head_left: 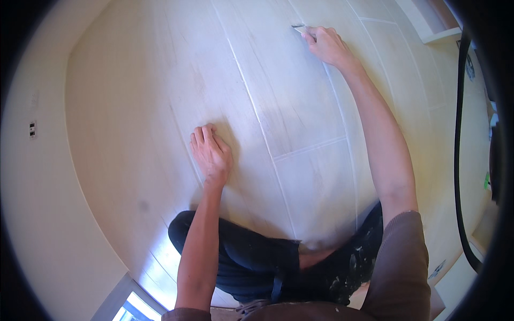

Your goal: The person sits on a tiled floor and uses a small brush to apply grout into the seams between tiles. They then use a small scraper tool to smooth and remove excess grout from the tile surfaces.

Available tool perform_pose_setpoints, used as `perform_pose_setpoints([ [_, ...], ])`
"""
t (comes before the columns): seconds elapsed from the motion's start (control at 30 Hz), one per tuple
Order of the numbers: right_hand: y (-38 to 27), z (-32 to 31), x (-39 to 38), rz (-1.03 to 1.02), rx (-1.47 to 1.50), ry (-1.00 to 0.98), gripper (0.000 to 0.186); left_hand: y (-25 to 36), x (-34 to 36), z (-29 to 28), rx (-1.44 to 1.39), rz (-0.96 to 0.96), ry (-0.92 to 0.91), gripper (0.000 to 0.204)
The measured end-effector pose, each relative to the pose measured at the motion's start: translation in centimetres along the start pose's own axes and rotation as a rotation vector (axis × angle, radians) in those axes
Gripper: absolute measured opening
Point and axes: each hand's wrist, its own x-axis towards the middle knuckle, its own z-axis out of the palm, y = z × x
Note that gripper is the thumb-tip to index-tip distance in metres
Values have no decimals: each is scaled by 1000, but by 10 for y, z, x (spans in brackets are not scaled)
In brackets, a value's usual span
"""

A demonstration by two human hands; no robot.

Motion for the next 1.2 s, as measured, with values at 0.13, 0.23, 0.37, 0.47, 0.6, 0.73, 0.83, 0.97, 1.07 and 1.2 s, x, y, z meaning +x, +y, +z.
perform_pose_setpoints([
  [0.13, 8, 0, -40, -78, 21, 22, 28, 1, 1, 1, -5, -34, -30, 19],
  [0.23, 14, -8, -115, -20, 16, -23, 28, -2, 0, 4, 3, -20, -19, 19],
  [0.37, 25, -22, -200, 80, 84, -41, 37, -7, 0, 8, 7, 44, 9, 18],
  [0.47, 33, -45, -238, 189, 172, -121, 41, -7, 0, 10, 33, 43, 32, 18],
  [0.6, 46, -41, -292, 131, 185, -99, 40, -4, -1, 10, 33, 30, 31, 17],
  [0.73, 61, -16, -312, -21, 261, 25, 40, -4, -1, 10, 56, -24, -33, 20],
  [0.83, 62, -10, -317, 45, 279, 10, 40, -6, 0, 11, 89, -1, -30, 19],
  [0.97, 48, -15, -307, 100, 184, -47, 39, -6, 0, 11, 89, 15, -1, 17],
  [1.07, 39, -14, -290, 102, 130, -41, 39, -3, -1, 10, 75, 19, 13, 17],
  [1.2, 37, -12, -289, 81, 148, -1, 38, -2, -1, 8, 59, 19, 5, 18],
])
